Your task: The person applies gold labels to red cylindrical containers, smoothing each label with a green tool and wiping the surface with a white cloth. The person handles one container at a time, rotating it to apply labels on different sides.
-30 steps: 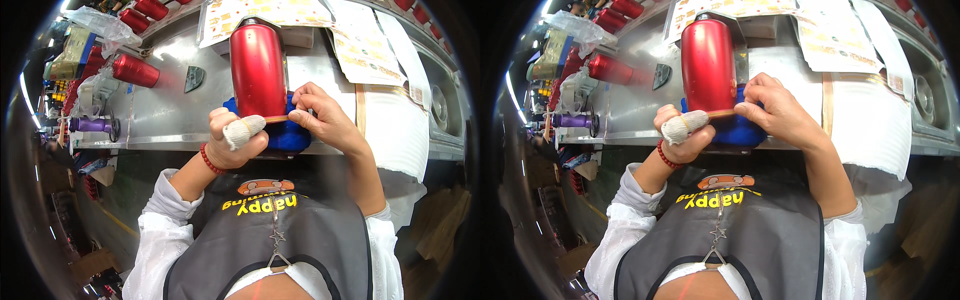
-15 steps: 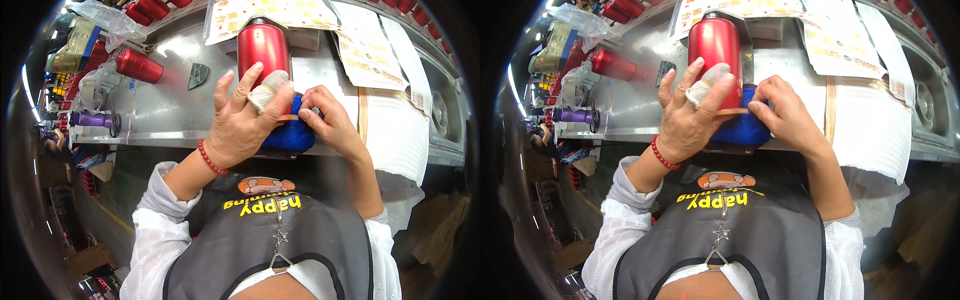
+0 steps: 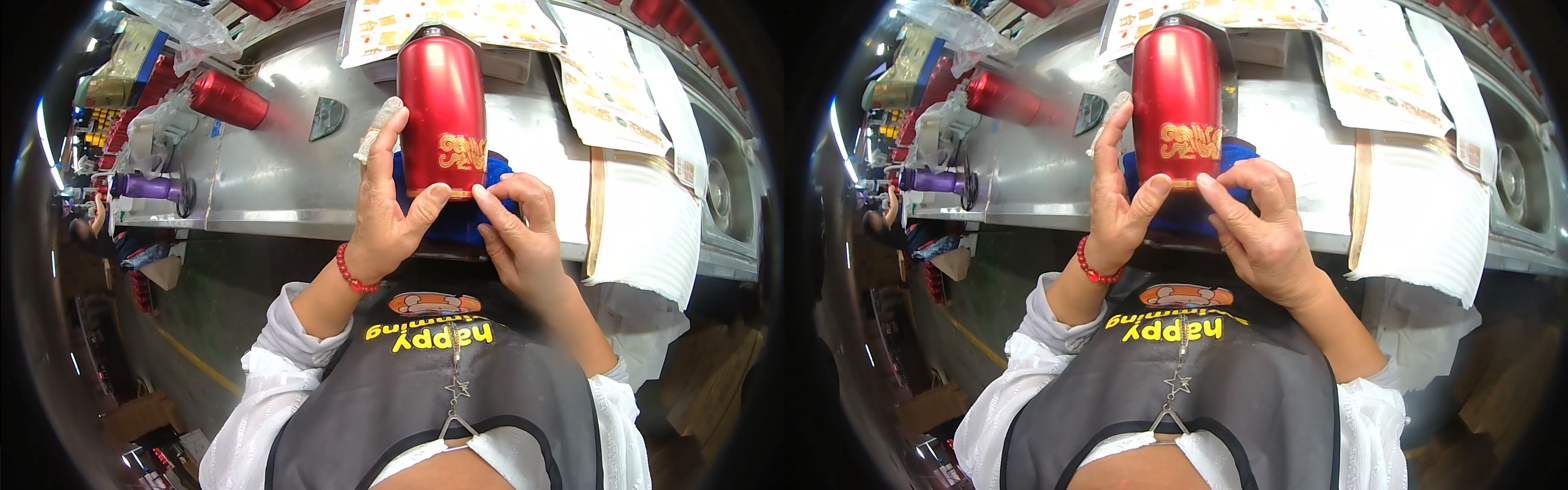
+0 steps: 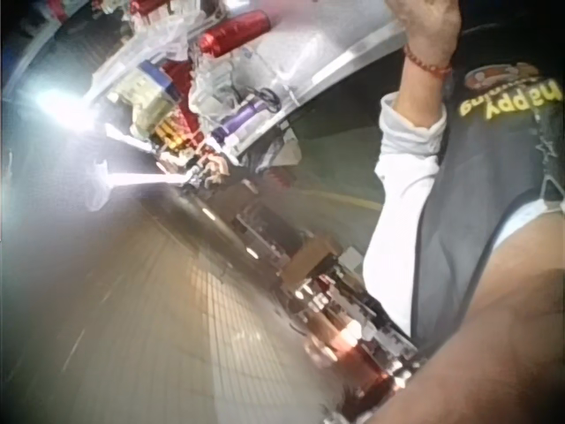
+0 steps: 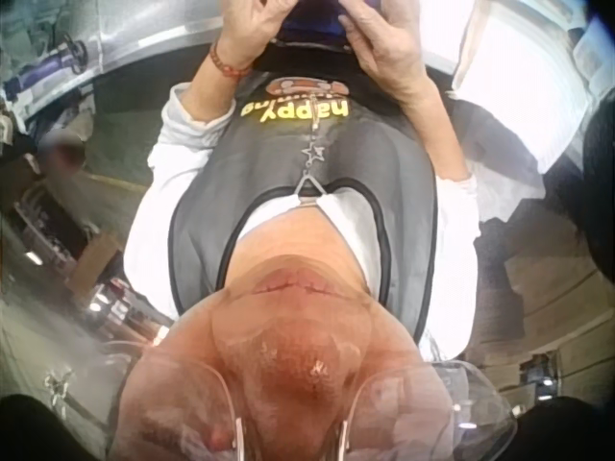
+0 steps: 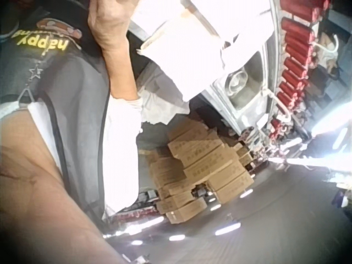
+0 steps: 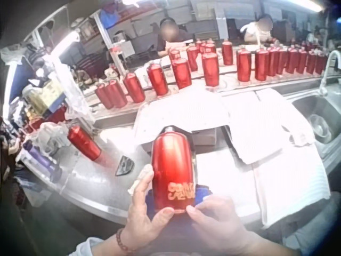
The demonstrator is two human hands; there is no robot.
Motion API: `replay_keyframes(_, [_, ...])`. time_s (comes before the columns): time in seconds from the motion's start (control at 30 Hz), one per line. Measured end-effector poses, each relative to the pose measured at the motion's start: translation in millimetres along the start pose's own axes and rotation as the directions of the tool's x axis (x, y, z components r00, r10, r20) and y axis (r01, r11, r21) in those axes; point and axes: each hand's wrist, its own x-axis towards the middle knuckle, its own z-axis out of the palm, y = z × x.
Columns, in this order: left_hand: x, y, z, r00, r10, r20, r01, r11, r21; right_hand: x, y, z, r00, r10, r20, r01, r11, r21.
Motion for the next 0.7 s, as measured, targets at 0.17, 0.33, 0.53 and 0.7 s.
replay_keyframes(0.17, [4, 1, 2, 0.999, 0.029, 0.023, -0.03, 0.998, 0.056, 0, 1, 1, 1.0, -0.016, 0.005, 0.016, 0.999, -0.033])
replay_keyframes(0.33, [6, 3, 5, 0.998, -0.041, 0.051, 0.044, 0.997, -0.056, -1, 2, 4, 1.0, -0.01, 0.007, 0.011, 0.999, -0.046])
replay_keyframes(0.53, [4, -11, -2, 0.995, -0.087, 0.046, 0.095, 0.976, -0.195, -1, 1, 4, 1.0, -0.006, -0.001, 0.006, 1.0, -0.031])
replay_keyframes(0.7, [8, -5, -1, 0.995, -0.022, 0.099, 0.02, 1.0, 0.019, 0, 1, 4, 1.0, -0.004, -0.001, 0.004, 0.999, -0.037])
